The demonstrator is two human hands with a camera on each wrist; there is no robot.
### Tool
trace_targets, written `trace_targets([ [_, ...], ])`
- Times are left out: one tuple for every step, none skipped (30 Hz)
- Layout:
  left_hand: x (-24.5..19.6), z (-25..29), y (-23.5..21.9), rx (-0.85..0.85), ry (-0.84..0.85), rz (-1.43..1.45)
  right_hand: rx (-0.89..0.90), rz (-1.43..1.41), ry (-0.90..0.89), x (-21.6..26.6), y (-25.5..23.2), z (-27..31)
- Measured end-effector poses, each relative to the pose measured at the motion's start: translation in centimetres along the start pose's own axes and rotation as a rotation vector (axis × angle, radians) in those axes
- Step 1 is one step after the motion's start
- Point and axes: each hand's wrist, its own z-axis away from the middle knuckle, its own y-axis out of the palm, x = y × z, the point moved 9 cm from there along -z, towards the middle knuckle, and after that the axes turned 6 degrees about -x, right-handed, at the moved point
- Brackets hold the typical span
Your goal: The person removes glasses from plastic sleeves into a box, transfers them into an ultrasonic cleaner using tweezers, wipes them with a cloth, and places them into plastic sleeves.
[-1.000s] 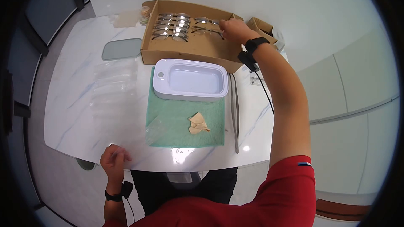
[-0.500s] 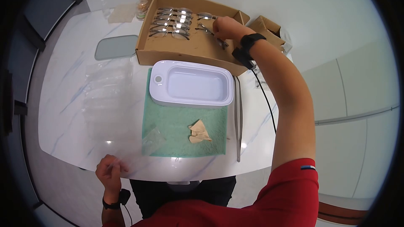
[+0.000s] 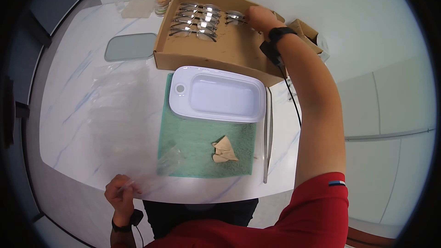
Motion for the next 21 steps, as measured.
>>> trace_targets([
  [0.0,-0.1,0.0,-0.005,-0.005,-0.005,0.002,-0.005,-0.007,0.1,-0.1,0.1],
  [-0.2,-0.3,0.2,0.024,0.011,-0.035,-0.003,-0.064,0.061,-0.3,-0.4,0.4],
  [-0.5,-0.4,0.2,0.046,0.018,-0.073,-0.002,-0.132,0.119,-0.3,-0.5,0.6],
  [-0.5,-0.4,0.3,0.045,0.015,-0.051,0.046,-0.285,0.211,-0.8,-0.5,1.3],
  [-0.3,-0.4,0.4,0.036,0.008,-0.037,-0.052,-0.068,0.068,-1.0,-0.4,0.3],
  [-0.6,-0.7,0.4,0.03,0.02,-0.042,-0.051,-0.225,0.154,-1.1,-1.1,0.9],
  [-1.0,-0.7,0.4,0.038,0.029,-0.043,-0.117,-0.181,0.096,-0.1,-2.6,1.5],
  [-0.9,-0.5,0.1,0.023,0.002,-0.071,-0.085,-0.23,0.068,1.0,-4.0,2.6],
  [-0.8,-0.9,0.3,0.036,0.003,-0.034,-0.134,-0.259,0.036,2.1,-5.5,3.9],
  [-1.0,-0.8,0.3,0.053,0.004,0.011,-0.135,-0.267,0.022,3.4,-6.7,5.3],
  [-1.3,-0.4,-0.2,0.049,-0.006,0.005,-0.163,-0.307,0.004,4.6,-7.9,7.2],
  [-1.6,-0.5,-0.6,0.048,-0.034,0.073,-0.205,-0.343,-0.011,5.6,-9.6,8.8],
  [-1.8,-0.4,-0.9,0.045,-0.059,0.141,-0.215,-0.346,-0.017,6.6,-11.0,10.5],
  [-2.3,-0.2,-1.5,0.046,-0.058,0.137,-0.213,-0.359,-0.021,7.8,-12.0,12.6],
  [-3.0,-0.2,-2.6,0.036,-0.038,0.158,-0.218,-0.368,-0.025,8.7,-13.0,14.5],
  [-3.8,-0.4,-3.7,0.026,-0.015,0.18,-0.229,-0.367,-0.022,9.3,-13.8,16.3],
  [-4.3,-0.8,-4.4,0.055,-0.015,0.157,-0.234,-0.406,-0.023,10.0,-14.3,18.1],
  [-4.3,-1.3,-4.8,0.059,-0.04,0.143,-0.242,-0.448,-0.022,10.5,-14.6,19.9],
  [-3.5,-2.0,-5.3,0.04,-0.079,0.111,-0.287,-0.494,-0.03,10.8,-14.8,21.6],
  [-2.2,-2.5,-5.8,0.021,-0.115,0.081,-0.303,-0.494,-0.027,11.1,-14.8,23.1],
  [-1.5,-3.2,-6.0,0.027,-0.103,0.077,-0.227,-0.573,0.037,11.0,-13.9,24.5],
])
